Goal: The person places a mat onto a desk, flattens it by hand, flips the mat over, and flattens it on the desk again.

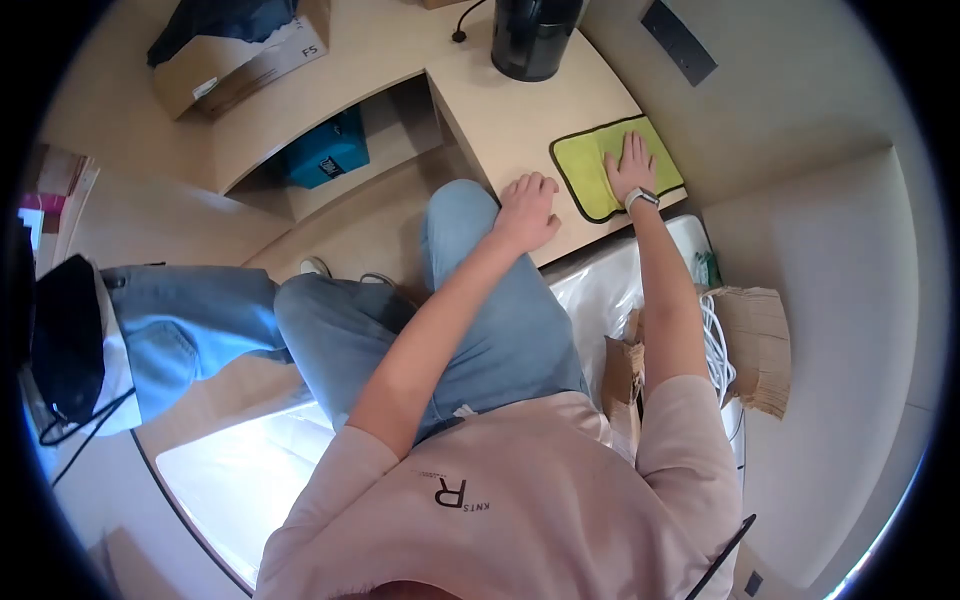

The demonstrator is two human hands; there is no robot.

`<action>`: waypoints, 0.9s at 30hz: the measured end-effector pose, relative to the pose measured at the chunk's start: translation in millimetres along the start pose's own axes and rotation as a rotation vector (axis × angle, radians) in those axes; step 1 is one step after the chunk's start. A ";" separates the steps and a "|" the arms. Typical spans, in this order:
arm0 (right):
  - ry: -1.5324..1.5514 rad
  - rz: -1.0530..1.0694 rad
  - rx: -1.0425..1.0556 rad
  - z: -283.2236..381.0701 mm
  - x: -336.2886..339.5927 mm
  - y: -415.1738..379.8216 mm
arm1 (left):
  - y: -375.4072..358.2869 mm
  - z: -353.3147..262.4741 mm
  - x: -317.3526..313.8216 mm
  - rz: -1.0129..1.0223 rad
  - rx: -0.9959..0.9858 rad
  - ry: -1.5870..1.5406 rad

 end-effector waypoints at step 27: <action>0.111 -0.041 -0.047 -10.5 17.1 15.8 | -4.3 -10.0 1.0 0.128 -0.084 0.107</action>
Point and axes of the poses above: each hand's wrist, its own y-axis towards the middle knuckle, its own x-axis out of the back of the hand, z = x × y, the point moved 1 cm from there along y, towards the middle knuckle, and after that the axes turned 6 degrees about -z, right-handed, at the moved point
